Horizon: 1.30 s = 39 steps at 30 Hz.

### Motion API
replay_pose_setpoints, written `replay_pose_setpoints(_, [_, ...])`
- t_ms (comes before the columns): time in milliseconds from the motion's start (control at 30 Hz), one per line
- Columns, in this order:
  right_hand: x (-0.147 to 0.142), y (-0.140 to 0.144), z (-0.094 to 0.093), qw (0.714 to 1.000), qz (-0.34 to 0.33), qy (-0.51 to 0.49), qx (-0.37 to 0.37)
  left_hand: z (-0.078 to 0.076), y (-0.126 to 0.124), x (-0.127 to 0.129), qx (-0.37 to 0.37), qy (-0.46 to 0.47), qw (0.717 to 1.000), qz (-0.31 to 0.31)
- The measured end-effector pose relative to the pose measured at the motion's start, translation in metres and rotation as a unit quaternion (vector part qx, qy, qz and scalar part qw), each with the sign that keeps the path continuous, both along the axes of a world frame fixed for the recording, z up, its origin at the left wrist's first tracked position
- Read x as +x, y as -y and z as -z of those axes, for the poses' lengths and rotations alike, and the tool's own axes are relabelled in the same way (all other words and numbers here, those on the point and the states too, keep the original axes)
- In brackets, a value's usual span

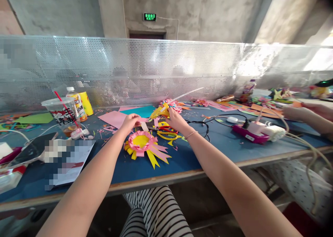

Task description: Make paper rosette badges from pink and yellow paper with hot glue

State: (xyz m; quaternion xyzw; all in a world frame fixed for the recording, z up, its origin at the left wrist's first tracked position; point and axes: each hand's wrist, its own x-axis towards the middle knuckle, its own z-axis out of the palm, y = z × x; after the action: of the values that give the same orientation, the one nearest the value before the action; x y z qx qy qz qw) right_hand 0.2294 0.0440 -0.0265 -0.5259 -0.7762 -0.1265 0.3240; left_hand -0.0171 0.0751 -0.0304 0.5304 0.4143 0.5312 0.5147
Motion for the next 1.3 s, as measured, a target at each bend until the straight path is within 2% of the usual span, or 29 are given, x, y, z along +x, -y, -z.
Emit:
replay_pose_setpoints(367, [-0.001,0.001,0.0,1.0,-0.01,-0.009,-0.011,-0.002,0.001,0.0,-0.013,-0.001,1.0,0.0])
replay_pose_setpoints(633, [-0.002,0.0,0.001,1.0,0.008,-0.009,-0.019,-0.001,0.002,0.0,-0.014,0.001,1.0,-0.002])
replay_pose_setpoints(967, [-0.003,0.0,0.002,0.999,0.02,-0.019,-0.039,-0.01,0.011,0.003,-0.033,0.021,0.999,-0.007])
replay_pose_setpoints(1300, [-0.004,0.002,0.001,0.998,0.032,-0.041,-0.032,-0.009,0.011,0.003,-0.034,0.043,0.998,0.006])
